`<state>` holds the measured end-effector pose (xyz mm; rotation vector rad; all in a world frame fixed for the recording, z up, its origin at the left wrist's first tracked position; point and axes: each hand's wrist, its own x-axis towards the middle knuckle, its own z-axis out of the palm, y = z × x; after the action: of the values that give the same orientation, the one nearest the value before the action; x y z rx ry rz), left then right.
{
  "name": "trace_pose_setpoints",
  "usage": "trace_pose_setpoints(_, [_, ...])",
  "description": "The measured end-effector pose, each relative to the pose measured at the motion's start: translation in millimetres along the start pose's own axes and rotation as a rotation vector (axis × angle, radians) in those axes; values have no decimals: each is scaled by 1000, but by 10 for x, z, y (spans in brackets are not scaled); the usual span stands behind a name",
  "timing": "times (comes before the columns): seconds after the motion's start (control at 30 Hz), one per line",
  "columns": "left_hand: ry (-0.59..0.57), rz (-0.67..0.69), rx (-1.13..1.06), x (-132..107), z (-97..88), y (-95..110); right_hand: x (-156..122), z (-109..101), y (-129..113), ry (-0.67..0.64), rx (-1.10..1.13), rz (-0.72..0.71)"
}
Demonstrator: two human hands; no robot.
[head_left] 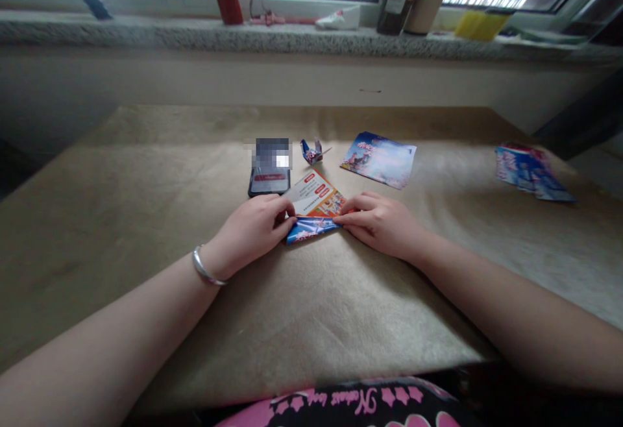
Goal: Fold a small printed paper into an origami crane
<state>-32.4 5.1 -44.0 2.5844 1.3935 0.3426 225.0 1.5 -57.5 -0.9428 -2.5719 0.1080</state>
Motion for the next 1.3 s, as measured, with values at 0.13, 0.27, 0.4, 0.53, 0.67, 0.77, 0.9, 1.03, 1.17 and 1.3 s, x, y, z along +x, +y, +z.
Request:
trace_pose_setpoints(0.13, [13,-20,10,3,-4,-3,1,4,0,7,-1,-2])
trace_pose_setpoints(0.27, [19,-42,-2,-1,-6,21,0,1,0,4,-16,-10])
trace_pose_setpoints(0.4, [31,-47,-19,-6,0,30,2,4,4,6,-18,-14])
trace_pose_setpoints(0.53, [46,-23,-11,-15,12,6,7,5,3,10,-35,-24])
trace_pose_setpoints(0.67, [61,52,71,-46,-5,2,12,3,-1,21,-48,-31])
trace_pose_setpoints(0.77, [51,122,170,-75,-39,53,19,-1,7,13,-51,-32])
trace_pose_setpoints(0.9, [39,168,263,-112,-75,189,39,-14,29,11,-59,-34])
trace_pose_setpoints(1.03, [12,144,364,-152,-94,310,67,-30,41,15,-75,-34])
trace_pose_setpoints(1.17, [-33,107,402,-174,-110,358,79,-33,42,3,-84,-27])
trace_pose_setpoints(1.3, [-56,109,399,-154,-116,362,83,-35,40,-3,-91,-20])
